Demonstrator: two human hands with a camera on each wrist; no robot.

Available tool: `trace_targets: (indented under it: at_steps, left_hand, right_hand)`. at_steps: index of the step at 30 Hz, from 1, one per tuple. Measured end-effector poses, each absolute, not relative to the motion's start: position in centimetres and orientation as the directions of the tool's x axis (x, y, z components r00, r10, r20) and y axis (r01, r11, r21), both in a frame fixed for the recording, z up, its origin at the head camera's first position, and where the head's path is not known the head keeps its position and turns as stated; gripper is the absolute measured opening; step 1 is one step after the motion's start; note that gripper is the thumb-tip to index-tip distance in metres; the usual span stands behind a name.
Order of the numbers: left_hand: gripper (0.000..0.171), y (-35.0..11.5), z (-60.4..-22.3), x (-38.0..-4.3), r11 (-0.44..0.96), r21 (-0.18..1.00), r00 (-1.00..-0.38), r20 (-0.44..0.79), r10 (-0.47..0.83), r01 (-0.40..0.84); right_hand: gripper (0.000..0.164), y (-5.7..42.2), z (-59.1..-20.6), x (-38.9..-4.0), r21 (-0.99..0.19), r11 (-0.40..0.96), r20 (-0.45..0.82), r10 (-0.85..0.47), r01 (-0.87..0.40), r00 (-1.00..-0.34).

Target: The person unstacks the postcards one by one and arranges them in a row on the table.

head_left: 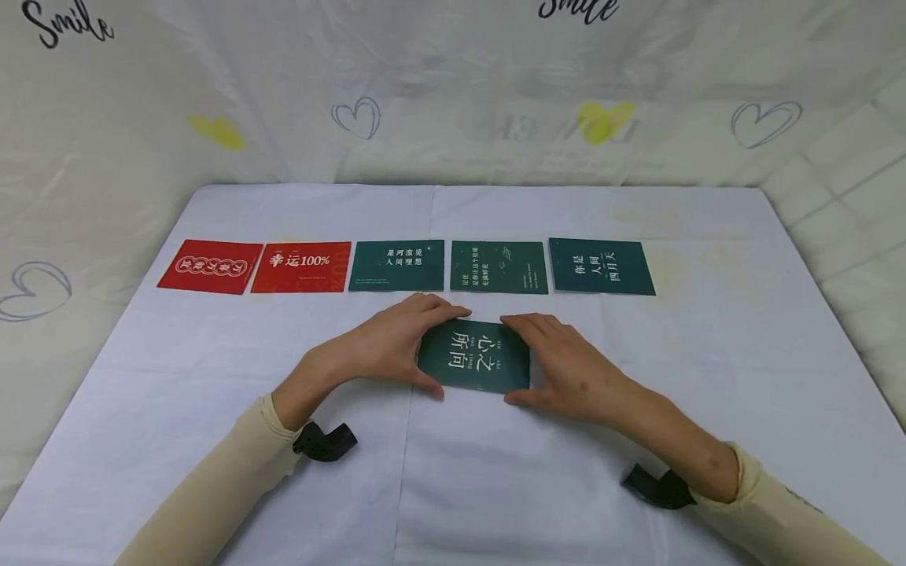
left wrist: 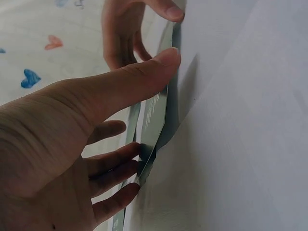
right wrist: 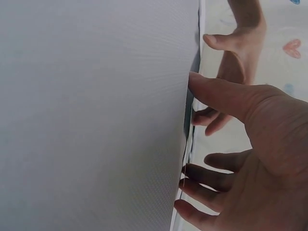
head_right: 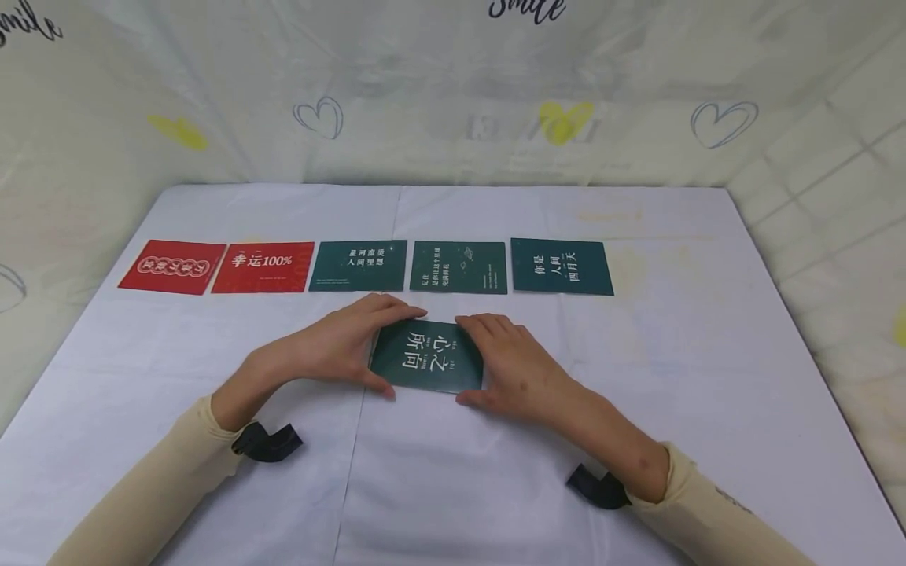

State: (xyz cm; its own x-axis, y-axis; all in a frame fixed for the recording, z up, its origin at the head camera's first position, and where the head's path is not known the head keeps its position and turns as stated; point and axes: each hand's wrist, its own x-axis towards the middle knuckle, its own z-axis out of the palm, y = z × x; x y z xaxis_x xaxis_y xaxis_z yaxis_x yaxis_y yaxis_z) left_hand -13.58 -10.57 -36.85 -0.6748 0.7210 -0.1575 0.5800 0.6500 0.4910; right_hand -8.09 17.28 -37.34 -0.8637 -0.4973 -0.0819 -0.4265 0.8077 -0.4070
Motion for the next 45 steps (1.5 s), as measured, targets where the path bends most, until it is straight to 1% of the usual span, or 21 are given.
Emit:
trace_targets:
  at_steps: [4, 9, 17, 24, 29, 34, 37, 39, 42, 45]
  left_hand:
    - [0.106, -10.6, -37.0, -13.6, 0.664, 0.485, -0.685, -0.167, 0.709, 0.569]
    - [0.103, -10.5, -36.9, -13.5, 0.676, 0.483, -0.697, -0.171, 0.697, 0.557]
    - [0.097, -10.5, -36.8, -13.8, 0.644, 0.529, -0.689, -0.144, 0.71, 0.553]
    - [0.103, -10.3, -36.7, -14.1, 0.631, 0.549, -0.707, -0.098, 0.7, 0.549]
    - [0.104, -10.1, -36.7, -14.3, 0.612, 0.573, -0.721, -0.052, 0.691, 0.545]
    - [0.104, -10.0, -36.6, -14.4, 0.596, 0.594, -0.732, -0.016, 0.681, 0.541]
    - [0.104, -10.0, -36.5, -14.5, 0.579, 0.605, -0.737, 0.019, 0.676, 0.547]
    - [0.103, -9.9, -36.4, -14.5, 0.575, 0.606, -0.741, 0.037, 0.67, 0.55]
    - [0.102, -9.6, -36.4, -14.7, 0.576, 0.601, -0.75, 0.06, 0.659, 0.555]
    - [0.101, -9.2, -36.4, -14.8, 0.573, 0.598, -0.754, 0.083, 0.651, 0.561]
  right_hand:
    - [0.103, 17.4, -37.3, -8.1, -0.417, 0.81, -0.092, -0.488, -0.411, -0.868]
    - [0.104, 17.5, -37.2, -8.1, -0.458, 0.804, -0.108, -0.474, -0.379, -0.874]
    - [0.105, 18.1, -37.2, -8.2, -0.513, 0.786, -0.113, -0.461, -0.345, -0.88]
    - [0.104, 18.8, -37.0, -8.4, -0.546, 0.758, -0.08, -0.471, -0.357, -0.879]
    - [0.101, 19.2, -36.6, -8.6, -0.579, 0.744, -0.066, -0.452, -0.335, -0.889]
    - [0.088, 19.4, -36.4, -8.9, -0.615, 0.735, -0.05, -0.397, -0.285, -0.916]
    - [0.079, 19.5, -36.4, -9.1, -0.673, 0.698, -0.016, -0.345, -0.245, -0.938]
    - [0.077, 19.7, -36.3, -9.2, -0.717, 0.664, -0.008, -0.309, -0.21, -0.951]
    - [0.076, 20.1, -36.1, -9.3, -0.761, 0.634, -0.045, -0.264, -0.139, -0.963]
    - [0.074, 20.5, -36.0, -9.3, -0.804, 0.59, -0.095, -0.249, -0.073, -0.964]
